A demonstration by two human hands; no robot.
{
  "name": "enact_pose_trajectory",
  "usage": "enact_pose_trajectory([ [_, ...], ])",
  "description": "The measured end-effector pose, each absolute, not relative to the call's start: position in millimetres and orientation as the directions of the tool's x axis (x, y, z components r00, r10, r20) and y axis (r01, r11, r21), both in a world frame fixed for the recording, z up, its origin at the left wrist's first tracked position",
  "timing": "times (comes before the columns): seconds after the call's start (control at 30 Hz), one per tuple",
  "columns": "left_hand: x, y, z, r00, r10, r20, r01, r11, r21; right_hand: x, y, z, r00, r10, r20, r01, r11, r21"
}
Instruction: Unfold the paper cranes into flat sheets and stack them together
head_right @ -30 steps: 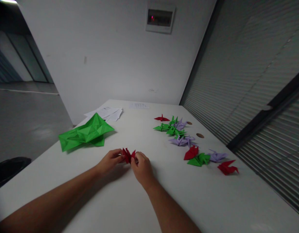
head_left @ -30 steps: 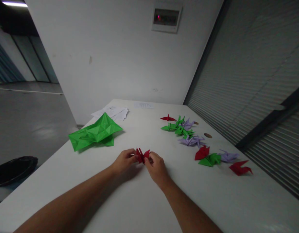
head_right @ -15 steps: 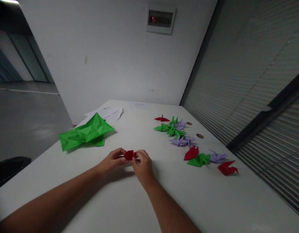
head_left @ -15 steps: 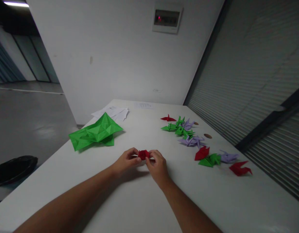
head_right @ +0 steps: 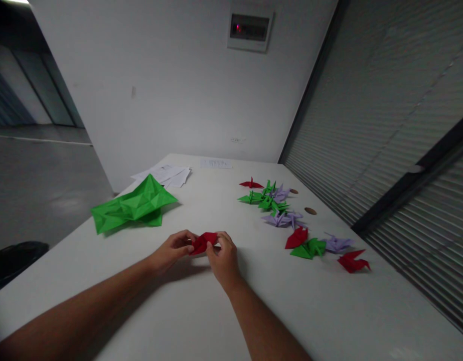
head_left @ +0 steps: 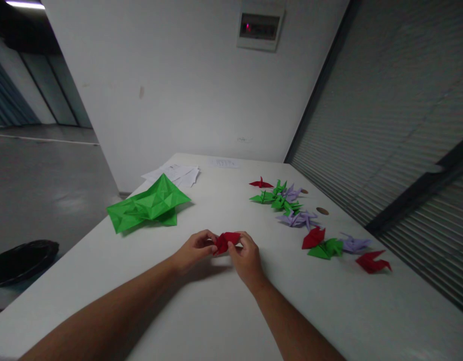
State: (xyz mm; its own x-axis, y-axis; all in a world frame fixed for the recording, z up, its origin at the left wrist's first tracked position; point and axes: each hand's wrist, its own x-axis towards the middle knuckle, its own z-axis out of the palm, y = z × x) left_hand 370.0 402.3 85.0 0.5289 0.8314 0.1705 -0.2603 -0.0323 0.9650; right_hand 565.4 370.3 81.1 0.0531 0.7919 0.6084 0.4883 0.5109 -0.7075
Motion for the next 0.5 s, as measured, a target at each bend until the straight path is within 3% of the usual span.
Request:
enact_pose_trajectory([
  [0.3, 370.6, 403.0, 78.1, 0.580, 0.799, 0.160, -0.274, 0.006, 0.962, 569.7, 379.9, 65.9, 0.168, 0.857, 0.487, 0.294, 0.428, -0.855],
  [0.5, 370.5, 408.7, 75.7, 0.489, 0.863, 0.128, -0.215, -0.024, 0.976, 564.3, 380.9, 61.0, 0.159, 0.948, 0.276, 0.049, 0.271, -0.961],
])
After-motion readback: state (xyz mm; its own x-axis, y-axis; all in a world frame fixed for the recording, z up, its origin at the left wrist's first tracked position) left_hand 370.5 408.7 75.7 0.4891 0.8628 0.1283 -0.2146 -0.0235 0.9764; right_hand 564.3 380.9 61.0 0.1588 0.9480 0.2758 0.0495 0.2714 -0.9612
